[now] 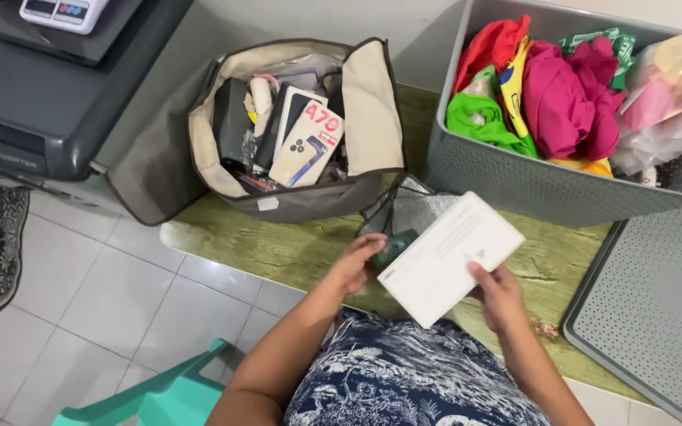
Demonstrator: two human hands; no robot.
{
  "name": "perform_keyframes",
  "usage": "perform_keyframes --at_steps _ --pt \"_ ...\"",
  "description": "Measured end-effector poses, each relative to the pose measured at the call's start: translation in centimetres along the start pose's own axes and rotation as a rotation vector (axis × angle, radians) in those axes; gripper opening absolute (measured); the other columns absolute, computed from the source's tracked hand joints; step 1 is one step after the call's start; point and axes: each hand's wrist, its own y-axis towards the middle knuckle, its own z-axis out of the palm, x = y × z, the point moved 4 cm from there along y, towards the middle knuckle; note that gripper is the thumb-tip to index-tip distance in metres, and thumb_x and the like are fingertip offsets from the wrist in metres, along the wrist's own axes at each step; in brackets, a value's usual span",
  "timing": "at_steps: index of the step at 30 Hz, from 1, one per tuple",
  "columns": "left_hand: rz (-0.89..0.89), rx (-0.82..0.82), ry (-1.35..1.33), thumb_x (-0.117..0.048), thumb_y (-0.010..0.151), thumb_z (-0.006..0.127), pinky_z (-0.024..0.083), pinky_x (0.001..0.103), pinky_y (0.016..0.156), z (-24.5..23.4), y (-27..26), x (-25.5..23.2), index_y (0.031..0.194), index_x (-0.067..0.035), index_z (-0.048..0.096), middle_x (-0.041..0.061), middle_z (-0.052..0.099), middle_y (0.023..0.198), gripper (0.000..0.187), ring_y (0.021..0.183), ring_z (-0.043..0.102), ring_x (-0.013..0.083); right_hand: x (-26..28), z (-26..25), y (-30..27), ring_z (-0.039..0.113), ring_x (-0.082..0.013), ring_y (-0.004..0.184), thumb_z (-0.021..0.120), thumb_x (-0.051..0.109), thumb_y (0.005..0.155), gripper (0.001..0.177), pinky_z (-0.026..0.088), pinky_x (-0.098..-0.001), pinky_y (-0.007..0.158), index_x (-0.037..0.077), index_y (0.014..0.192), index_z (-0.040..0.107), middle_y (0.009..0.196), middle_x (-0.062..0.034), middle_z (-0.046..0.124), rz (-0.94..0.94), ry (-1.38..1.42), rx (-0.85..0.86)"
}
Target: Organize clothes and small items into a bin and a carry bag.
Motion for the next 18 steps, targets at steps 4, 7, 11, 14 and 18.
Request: perform_keyframes --at_steps 4,7,11,14,18 --pt "0.075 -0.166 0.082 -0.017 0.089 0.074 0.061 0.041 0.074 -2.7 3.7 2.6 0.12 -0.013 0.063 0.01 0.065 0.117 0.033 0.101 0.066 0.0253 1.6 -5.1 0.4 0.069 -0.0247 0.1 0.068 0.018 0.096 0.04 0.059 -0.0406 0.086 -0.004 0.128 0.059 0.116 -0.0156 0.07 -0.204 -0.137 -0.081" --pt "0.142 -0.3 0.052 -0.014 0.089 0.076 0.062 0.039 0.073 -4.4 6.0 4.3 0.125 -0.012 0.063 0.01 0.065 0.118 0.038 0.1 0.066 0.0236 5.2 -5.2 -1.7 0.068 -0.0223 0.097 0.072 0.017 0.095 0.036 0.057 -0.0365 0.085 -0.002 0.124 0.062 0.112 -0.0138 0.071 -0.38 -0.381 -0.18" --pt "0.266 -0.459 0.198 -0.011 0.084 0.081 0.06 0.036 0.071 -4.6 6.2 4.3 0.131 -0.01 0.057 0.01 0.063 0.114 0.052 0.092 0.065 0.0192 7.4 -3.2 -3.2 0.066 -0.0241 0.089 0.08 0.019 0.087 0.038 0.055 -0.0366 0.079 0.005 0.12 0.07 0.104 -0.0143 0.071 -0.582 -1.04 -0.326" --pt "0.407 -0.553 0.473 -0.01 0.083 0.08 0.056 0.031 0.069 -2.9 3.4 2.5 0.127 -0.008 0.06 0.008 0.067 0.106 0.049 0.085 0.065 0.0167 4.9 -1.7 -2.4 0.064 -0.0266 0.089 0.08 0.019 0.085 0.04 0.054 -0.0386 0.077 0.013 0.124 0.074 0.104 -0.0143 0.072 -0.71 -1.419 -0.315" --pt "0.827 -0.5 0.837 -0.009 0.088 0.076 0.052 0.029 0.067 2.9 -3.6 -4.2 0.108 -0.005 0.073 0.008 0.072 0.091 0.02 0.075 0.063 0.0156 0.4 0.1 -1.0 0.062 -0.0309 0.098 0.073 0.023 0.09 0.041 0.05 -0.0453 0.085 0.021 0.131 0.072 0.111 -0.0145 0.072 -0.844 -1.605 -0.211"
